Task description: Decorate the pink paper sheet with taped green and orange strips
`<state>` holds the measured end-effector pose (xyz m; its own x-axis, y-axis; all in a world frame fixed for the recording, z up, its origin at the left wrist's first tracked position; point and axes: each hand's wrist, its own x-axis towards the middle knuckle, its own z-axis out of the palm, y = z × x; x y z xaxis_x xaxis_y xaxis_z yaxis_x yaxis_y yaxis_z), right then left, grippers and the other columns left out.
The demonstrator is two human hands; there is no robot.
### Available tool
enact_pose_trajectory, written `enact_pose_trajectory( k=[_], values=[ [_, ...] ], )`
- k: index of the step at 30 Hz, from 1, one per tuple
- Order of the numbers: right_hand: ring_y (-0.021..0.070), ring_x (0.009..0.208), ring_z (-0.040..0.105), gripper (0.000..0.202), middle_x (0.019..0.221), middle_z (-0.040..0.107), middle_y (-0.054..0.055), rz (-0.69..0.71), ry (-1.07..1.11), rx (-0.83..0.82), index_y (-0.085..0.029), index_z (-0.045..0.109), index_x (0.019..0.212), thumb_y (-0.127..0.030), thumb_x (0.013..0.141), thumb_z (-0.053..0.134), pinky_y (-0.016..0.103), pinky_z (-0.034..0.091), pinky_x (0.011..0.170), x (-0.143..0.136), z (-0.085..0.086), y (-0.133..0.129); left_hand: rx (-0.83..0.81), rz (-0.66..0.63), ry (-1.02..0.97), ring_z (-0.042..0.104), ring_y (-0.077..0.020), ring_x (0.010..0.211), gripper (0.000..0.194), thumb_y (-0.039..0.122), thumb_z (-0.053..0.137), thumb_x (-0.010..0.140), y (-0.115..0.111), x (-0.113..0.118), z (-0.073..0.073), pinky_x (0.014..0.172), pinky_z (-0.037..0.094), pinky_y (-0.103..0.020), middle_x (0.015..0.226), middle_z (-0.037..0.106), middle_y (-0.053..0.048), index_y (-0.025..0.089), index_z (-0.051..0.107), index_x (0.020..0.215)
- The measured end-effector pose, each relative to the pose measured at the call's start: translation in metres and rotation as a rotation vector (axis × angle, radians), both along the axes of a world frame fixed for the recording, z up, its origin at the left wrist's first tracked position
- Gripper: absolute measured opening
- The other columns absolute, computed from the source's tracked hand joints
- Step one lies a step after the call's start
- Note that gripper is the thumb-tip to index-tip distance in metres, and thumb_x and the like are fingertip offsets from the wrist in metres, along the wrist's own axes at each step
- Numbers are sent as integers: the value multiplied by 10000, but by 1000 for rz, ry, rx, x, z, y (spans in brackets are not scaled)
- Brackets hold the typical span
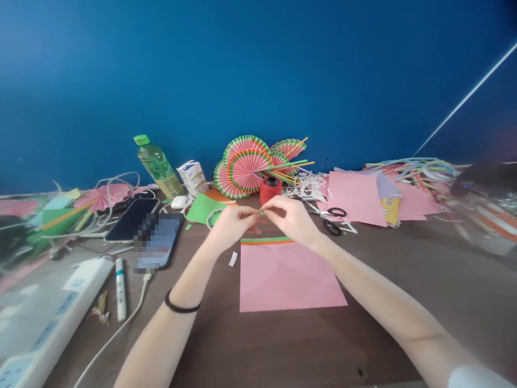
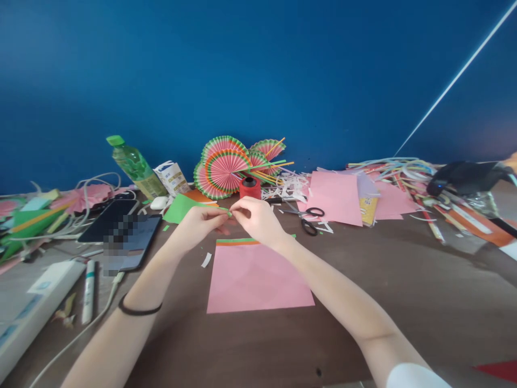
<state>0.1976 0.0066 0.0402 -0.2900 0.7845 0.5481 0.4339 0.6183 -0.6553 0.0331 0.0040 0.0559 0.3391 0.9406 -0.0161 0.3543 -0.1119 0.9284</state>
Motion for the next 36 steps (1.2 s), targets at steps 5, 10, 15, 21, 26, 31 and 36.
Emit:
enact_pose_trajectory(
  k=[5,10,15,21,26,31,36],
  values=[
    [130,714,582,117,767,656,23,50,11,-114,-165,660,772,-144,767,545,246,427,654,3,4,0,78,8,89,636,-137,598,255,271,495,764,-2,1,1,574,490,-224,725,688,-24,158,688,886],
    [130,695,584,114,774,659,30,67,-18,-109,-165,672,768,-148,763,559,248,434,634,4,3,1,164,7,225,620,-143,559,287,306,461,786,-4,0,1,509,437,-210,610,667,-9,170,690,893],
    [133,696,587,119,777,661,35,70,-58,-102,-161,674,769,-135,762,558,250,439,639,5,3,1,243,-16,331,617,-146,568,276,279,448,786,-6,2,5,520,406,-211,610,671,-6,179,691,870],
    [139,704,578,127,774,655,34,30,-159,-22,-165,664,768,-134,753,542,254,423,642,5,3,1,287,-32,412,603,-134,555,251,232,432,781,-9,4,9,522,385,-204,557,641,6,176,674,743],
    [129,681,571,125,752,651,26,42,-166,-30,-165,661,743,-141,742,539,251,418,644,6,4,2,274,-46,393,584,-128,524,234,230,444,776,-8,3,7,507,389,-202,513,616,13,177,667,726],
    [126,675,584,132,751,665,17,77,-106,-106,-169,665,761,-152,750,535,245,424,636,10,6,3,157,-85,251,600,-116,529,239,227,452,776,-4,-1,2,517,442,-212,748,685,-14,181,671,861],
    [138,719,607,125,792,685,29,118,-107,-171,-167,670,799,-196,750,558,251,436,665,11,7,2,131,-99,209,602,-108,533,221,224,458,780,-3,-2,1,527,456,-207,773,690,-26,166,665,832]
  ],
)
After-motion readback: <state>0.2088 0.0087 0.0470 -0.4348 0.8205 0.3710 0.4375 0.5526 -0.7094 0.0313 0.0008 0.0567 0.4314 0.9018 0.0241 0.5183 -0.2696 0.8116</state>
